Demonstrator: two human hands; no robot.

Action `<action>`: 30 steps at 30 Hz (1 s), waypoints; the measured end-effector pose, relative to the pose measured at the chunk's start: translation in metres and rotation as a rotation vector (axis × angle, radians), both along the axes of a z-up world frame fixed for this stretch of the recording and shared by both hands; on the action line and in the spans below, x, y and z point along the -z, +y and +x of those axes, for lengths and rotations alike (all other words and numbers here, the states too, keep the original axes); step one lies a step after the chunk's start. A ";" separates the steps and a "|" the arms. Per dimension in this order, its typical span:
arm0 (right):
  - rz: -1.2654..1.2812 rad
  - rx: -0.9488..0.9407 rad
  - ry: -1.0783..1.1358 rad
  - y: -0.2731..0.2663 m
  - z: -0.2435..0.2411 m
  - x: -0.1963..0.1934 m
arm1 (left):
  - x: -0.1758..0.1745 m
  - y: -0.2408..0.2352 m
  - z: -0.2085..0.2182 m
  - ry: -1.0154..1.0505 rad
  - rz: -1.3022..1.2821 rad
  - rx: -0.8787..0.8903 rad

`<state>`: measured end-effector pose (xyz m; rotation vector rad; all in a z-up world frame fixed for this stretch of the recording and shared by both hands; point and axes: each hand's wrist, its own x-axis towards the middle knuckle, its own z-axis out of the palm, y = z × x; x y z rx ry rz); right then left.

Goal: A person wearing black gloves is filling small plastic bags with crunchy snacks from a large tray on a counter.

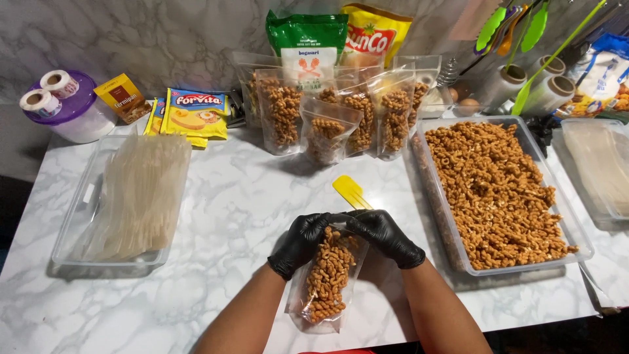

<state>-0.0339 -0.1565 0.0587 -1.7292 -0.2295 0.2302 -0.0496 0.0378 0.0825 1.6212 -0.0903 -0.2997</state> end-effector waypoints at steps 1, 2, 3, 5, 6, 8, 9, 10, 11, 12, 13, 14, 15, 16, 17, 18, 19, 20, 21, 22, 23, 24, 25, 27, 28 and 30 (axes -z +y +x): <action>-0.001 -0.012 0.000 0.000 0.000 -0.001 | -0.003 0.001 -0.001 -0.005 0.002 -0.009; -0.003 -0.025 0.001 0.000 0.001 -0.002 | -0.006 0.001 -0.002 -0.010 0.003 -0.017; -0.002 -0.025 -0.001 -0.002 0.002 0.002 | 0.005 0.002 0.001 -0.011 0.005 -0.018; 0.005 -0.019 0.005 -0.006 0.004 0.008 | 0.024 0.002 0.007 -0.016 0.006 -0.023; 0.005 -0.019 0.003 -0.007 0.004 0.011 | 0.016 0.002 0.005 -0.019 0.007 -0.023; 0.007 0.025 0.058 -0.010 0.006 0.017 | -0.001 0.002 0.001 -0.008 -0.079 -0.048; 0.007 0.025 0.057 -0.010 0.005 0.015 | -0.001 0.001 -0.002 -0.010 -0.080 -0.048; -0.007 0.018 0.065 -0.010 0.005 0.013 | -0.001 -0.001 -0.004 -0.005 -0.066 -0.034; -0.021 0.012 0.074 -0.010 0.004 0.012 | -0.001 -0.002 -0.007 0.000 -0.053 -0.018; -0.021 0.013 0.073 -0.010 0.007 0.018 | 0.001 -0.001 -0.003 0.000 -0.053 -0.017; -0.017 0.014 0.086 -0.010 0.009 0.025 | 0.003 0.000 0.000 -0.010 -0.031 -0.011; -0.012 0.014 0.099 -0.010 0.012 0.031 | 0.006 0.000 0.004 -0.019 -0.008 -0.004; -0.013 0.015 0.098 -0.013 0.015 0.039 | 0.014 0.001 0.006 -0.020 -0.009 -0.004; -0.011 0.024 0.073 -0.016 0.019 0.047 | 0.023 0.002 0.009 -0.003 -0.003 -0.013; -0.009 0.033 0.049 -0.019 0.022 0.054 | 0.031 0.003 0.011 0.016 0.004 -0.023; -0.010 0.032 0.049 -0.018 0.019 0.053 | 0.036 0.006 0.014 0.017 0.003 -0.024; -0.018 0.035 0.029 -0.017 0.017 0.052 | 0.041 0.010 0.017 0.004 0.052 0.013; -0.025 0.037 0.008 -0.016 0.014 0.050 | 0.047 0.014 0.020 -0.008 0.101 0.049; -0.026 0.038 0.010 -0.015 0.015 0.047 | 0.061 0.012 0.024 -0.006 0.100 0.050; -0.049 0.033 0.010 -0.014 0.016 0.044 | 0.075 0.010 0.028 -0.018 0.095 0.044; -0.072 0.027 0.011 -0.013 0.017 0.042 | 0.090 0.009 0.032 -0.027 0.090 0.037; -0.072 0.028 0.015 -0.013 0.017 0.042 | 0.097 0.007 0.033 -0.024 0.090 0.039; -0.092 0.030 0.006 -0.013 0.016 0.042 | 0.104 0.005 0.034 -0.037 0.086 0.011; -0.112 0.032 0.001 -0.014 0.017 0.044 | 0.112 0.003 0.035 -0.047 0.081 -0.016; -0.134 0.035 -0.015 -0.016 0.017 0.045 | 0.113 0.003 0.035 -0.056 0.090 -0.013; -0.153 0.039 -0.025 -0.015 0.016 0.044 | 0.109 0.003 0.035 -0.059 0.103 -0.008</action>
